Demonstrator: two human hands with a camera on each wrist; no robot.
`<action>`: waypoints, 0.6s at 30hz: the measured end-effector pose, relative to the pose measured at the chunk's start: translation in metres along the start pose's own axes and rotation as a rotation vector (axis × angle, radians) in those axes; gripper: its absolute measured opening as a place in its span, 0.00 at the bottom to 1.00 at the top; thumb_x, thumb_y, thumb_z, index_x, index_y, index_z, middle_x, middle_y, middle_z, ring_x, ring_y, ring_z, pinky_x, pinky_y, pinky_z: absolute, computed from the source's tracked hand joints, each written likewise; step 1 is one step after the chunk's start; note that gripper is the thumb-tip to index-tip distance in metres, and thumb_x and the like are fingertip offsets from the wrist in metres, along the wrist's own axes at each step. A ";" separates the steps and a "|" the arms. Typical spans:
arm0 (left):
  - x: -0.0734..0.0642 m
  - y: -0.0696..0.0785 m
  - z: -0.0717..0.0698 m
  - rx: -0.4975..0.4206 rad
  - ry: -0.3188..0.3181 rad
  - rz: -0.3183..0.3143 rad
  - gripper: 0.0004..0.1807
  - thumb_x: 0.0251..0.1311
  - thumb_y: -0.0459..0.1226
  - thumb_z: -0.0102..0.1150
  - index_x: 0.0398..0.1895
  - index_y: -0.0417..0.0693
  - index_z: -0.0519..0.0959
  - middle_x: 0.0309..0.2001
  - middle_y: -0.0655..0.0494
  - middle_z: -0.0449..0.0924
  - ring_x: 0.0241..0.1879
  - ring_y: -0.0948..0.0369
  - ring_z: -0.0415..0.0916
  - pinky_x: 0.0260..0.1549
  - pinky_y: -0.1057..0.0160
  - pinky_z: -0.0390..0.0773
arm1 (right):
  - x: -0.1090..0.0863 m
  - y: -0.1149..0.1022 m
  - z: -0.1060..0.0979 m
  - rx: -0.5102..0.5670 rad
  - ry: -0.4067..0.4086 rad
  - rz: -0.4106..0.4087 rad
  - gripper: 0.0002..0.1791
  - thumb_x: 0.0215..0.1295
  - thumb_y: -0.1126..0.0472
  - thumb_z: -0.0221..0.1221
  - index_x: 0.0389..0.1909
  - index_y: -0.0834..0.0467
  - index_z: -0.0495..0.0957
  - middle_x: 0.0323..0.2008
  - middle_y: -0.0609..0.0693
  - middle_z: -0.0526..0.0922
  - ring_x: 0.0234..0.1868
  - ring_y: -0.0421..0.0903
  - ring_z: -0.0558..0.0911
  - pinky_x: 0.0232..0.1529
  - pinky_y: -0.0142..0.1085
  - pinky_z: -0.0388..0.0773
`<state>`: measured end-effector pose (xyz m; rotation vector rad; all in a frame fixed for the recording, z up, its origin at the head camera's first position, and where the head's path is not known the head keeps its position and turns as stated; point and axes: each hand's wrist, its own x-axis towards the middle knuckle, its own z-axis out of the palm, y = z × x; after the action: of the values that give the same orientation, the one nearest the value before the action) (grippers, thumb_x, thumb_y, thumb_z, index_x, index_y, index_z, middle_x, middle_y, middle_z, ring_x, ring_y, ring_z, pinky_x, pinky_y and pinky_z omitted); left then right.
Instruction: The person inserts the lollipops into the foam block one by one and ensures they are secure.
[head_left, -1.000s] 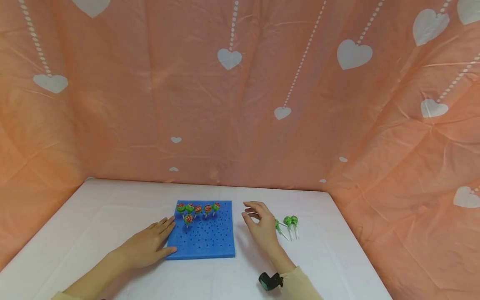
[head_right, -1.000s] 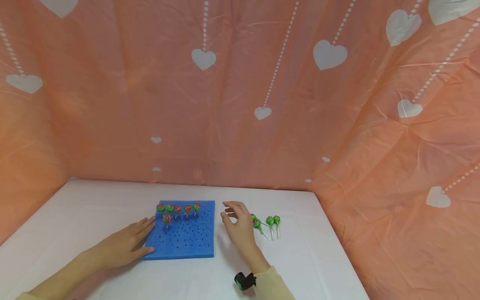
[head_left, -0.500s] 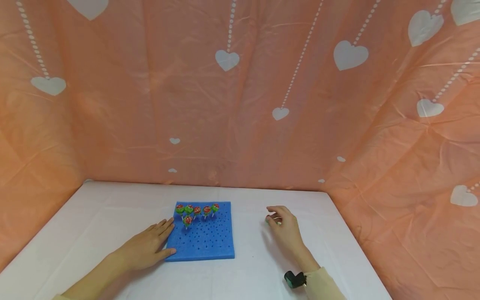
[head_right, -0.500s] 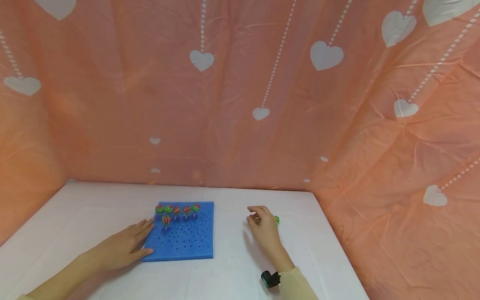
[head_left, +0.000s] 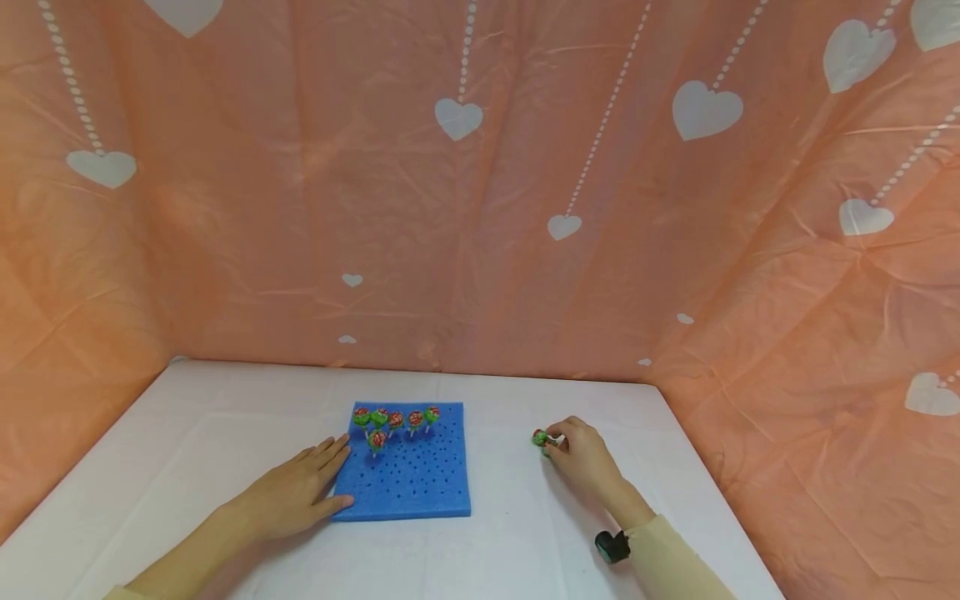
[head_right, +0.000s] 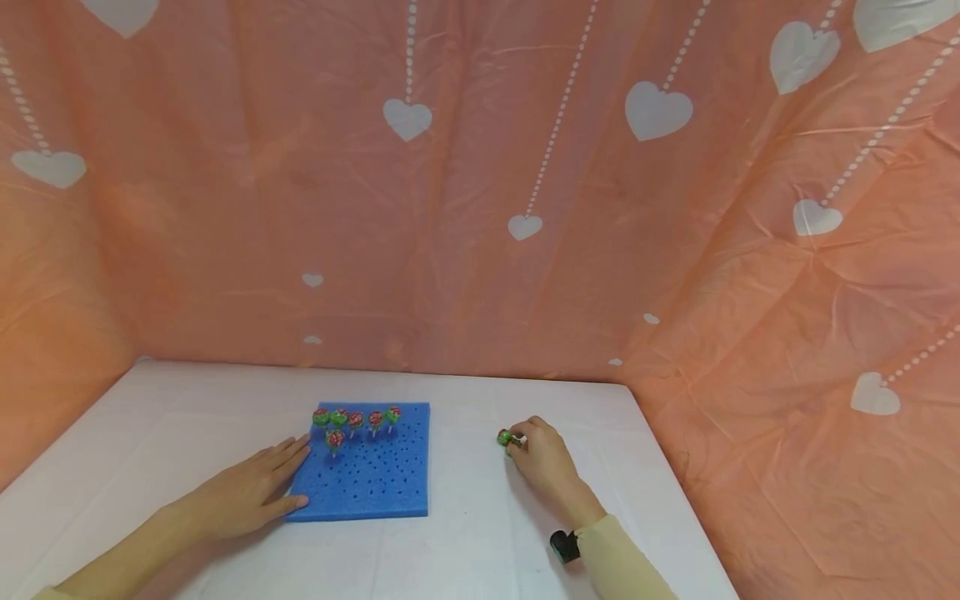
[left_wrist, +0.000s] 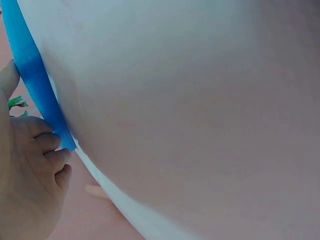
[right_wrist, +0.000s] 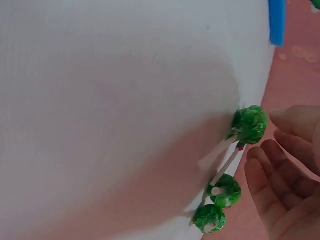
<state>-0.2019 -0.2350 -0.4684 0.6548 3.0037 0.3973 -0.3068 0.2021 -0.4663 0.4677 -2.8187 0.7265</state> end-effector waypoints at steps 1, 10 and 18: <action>0.000 0.000 0.000 -0.003 0.001 0.000 0.47 0.70 0.64 0.47 0.72 0.30 0.65 0.77 0.35 0.58 0.76 0.35 0.57 0.72 0.36 0.63 | 0.000 0.000 0.000 -0.008 -0.010 0.005 0.09 0.59 0.64 0.70 0.40 0.58 0.86 0.36 0.48 0.82 0.31 0.38 0.75 0.33 0.30 0.74; 0.001 0.000 0.000 -0.009 0.001 -0.005 0.47 0.70 0.63 0.48 0.73 0.31 0.65 0.77 0.35 0.58 0.76 0.35 0.56 0.73 0.36 0.62 | 0.001 0.003 0.002 -0.038 -0.060 0.018 0.05 0.59 0.65 0.70 0.37 0.57 0.86 0.32 0.46 0.79 0.30 0.38 0.74 0.31 0.29 0.73; 0.001 0.000 0.000 -0.008 -0.002 -0.007 0.47 0.70 0.63 0.48 0.72 0.31 0.65 0.77 0.35 0.58 0.76 0.35 0.56 0.72 0.36 0.63 | 0.003 0.005 0.005 -0.047 -0.074 0.014 0.06 0.59 0.66 0.70 0.36 0.57 0.85 0.31 0.46 0.79 0.30 0.38 0.74 0.30 0.28 0.73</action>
<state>-0.2025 -0.2345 -0.4681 0.6436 3.0000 0.4081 -0.3119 0.2033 -0.4718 0.4764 -2.9034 0.6570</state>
